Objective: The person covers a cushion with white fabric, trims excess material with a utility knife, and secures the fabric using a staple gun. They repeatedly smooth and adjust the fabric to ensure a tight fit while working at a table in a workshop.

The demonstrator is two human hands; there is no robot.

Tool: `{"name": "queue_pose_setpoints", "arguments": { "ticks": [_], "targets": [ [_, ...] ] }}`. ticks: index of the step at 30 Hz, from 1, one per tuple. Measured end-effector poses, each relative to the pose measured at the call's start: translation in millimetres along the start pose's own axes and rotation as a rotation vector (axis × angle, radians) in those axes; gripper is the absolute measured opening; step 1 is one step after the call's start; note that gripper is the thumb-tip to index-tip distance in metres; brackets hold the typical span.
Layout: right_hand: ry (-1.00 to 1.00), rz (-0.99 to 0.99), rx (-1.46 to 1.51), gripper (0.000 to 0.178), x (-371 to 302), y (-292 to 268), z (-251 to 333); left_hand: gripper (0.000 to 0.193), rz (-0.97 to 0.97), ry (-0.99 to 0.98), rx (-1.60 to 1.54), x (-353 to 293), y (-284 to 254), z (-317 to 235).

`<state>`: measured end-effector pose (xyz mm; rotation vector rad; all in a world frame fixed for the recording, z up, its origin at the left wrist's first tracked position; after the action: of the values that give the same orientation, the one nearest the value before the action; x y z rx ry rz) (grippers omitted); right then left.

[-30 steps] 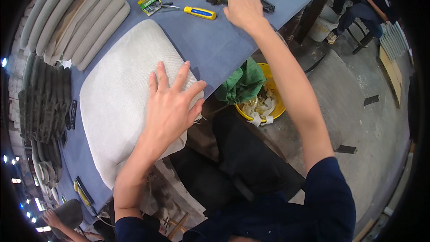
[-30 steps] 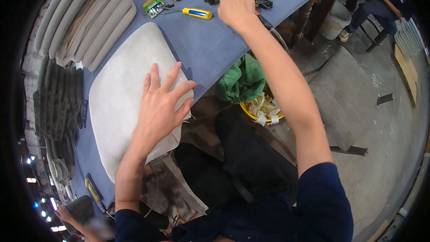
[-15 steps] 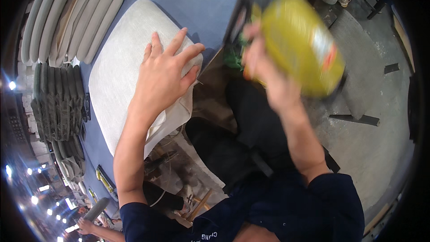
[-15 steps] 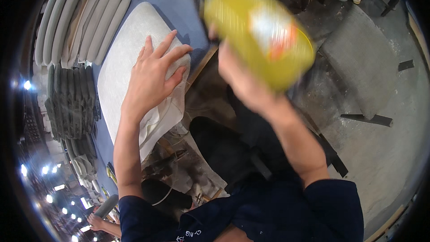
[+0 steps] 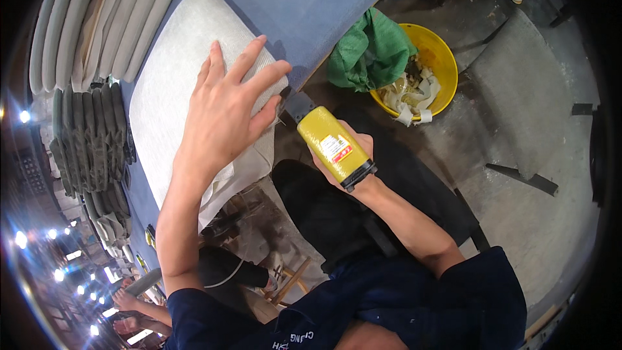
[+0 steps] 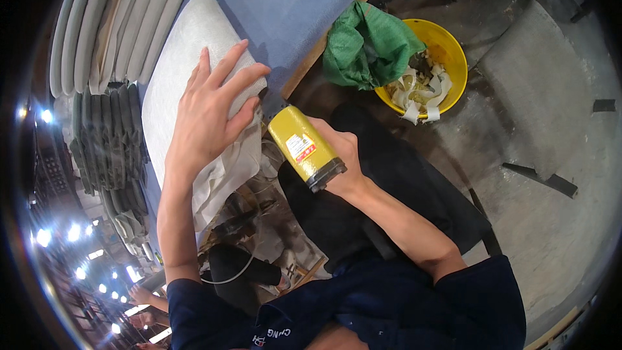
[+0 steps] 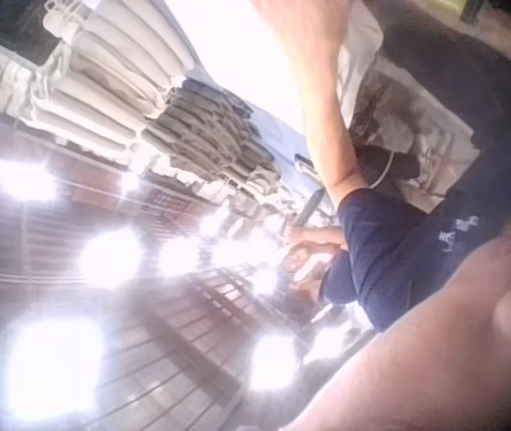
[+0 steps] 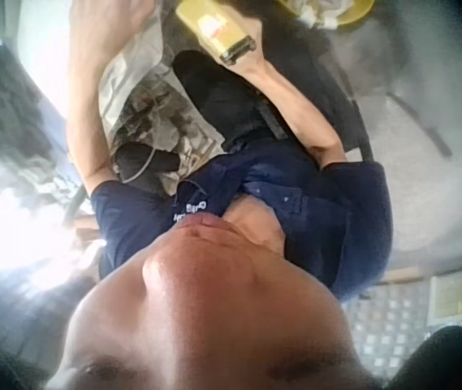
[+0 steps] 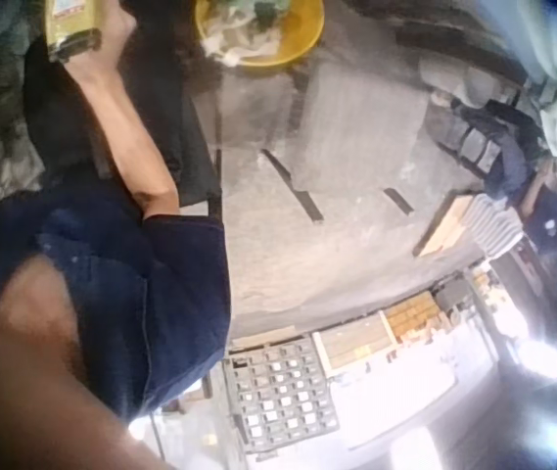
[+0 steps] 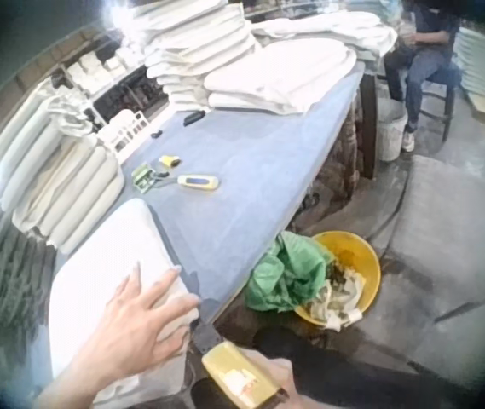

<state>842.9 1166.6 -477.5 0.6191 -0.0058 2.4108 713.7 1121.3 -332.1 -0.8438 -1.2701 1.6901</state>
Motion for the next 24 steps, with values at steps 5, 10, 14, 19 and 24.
{"name": "queue_pose_setpoints", "arguments": {
  "ticks": [5,10,14,19,24],
  "targets": [
    [0.005,0.032,-0.003,0.051,0.7,0.2,-0.5,0.038,-0.026,-0.005,-0.011,0.7,-4.4,-2.7],
    [-0.055,-0.011,-0.102,0.047,-1.5,1.7,-2.4,0.038,-0.046,-0.006,-0.034,0.4,-3.2,-1.5],
    [-0.221,0.143,-0.390,0.046,0.3,7.9,-3.6,0.039,-0.043,-0.001,-0.028,0.2,-3.9,0.4],
    [-0.099,0.050,-0.208,0.047,5.9,-2.1,1.0,0.043,-0.078,0.008,-0.032,-0.6,-2.7,1.8],
    [-0.097,0.161,-0.438,0.047,-1.1,5.9,-3.4,0.043,-0.076,0.008,-0.050,2.6,-2.2,2.8]
  ]
}}
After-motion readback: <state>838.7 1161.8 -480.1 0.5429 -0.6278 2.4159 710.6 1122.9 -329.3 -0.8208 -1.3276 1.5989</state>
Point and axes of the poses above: each hand's wrist, its own x-axis towards the middle knuckle, its own y-axis out of the palm, z = x × y, the point moved 9 cm from there along x, towards the middle knuckle, and after that the axes turned 4 degrees about -y, right-handed, at the moved point
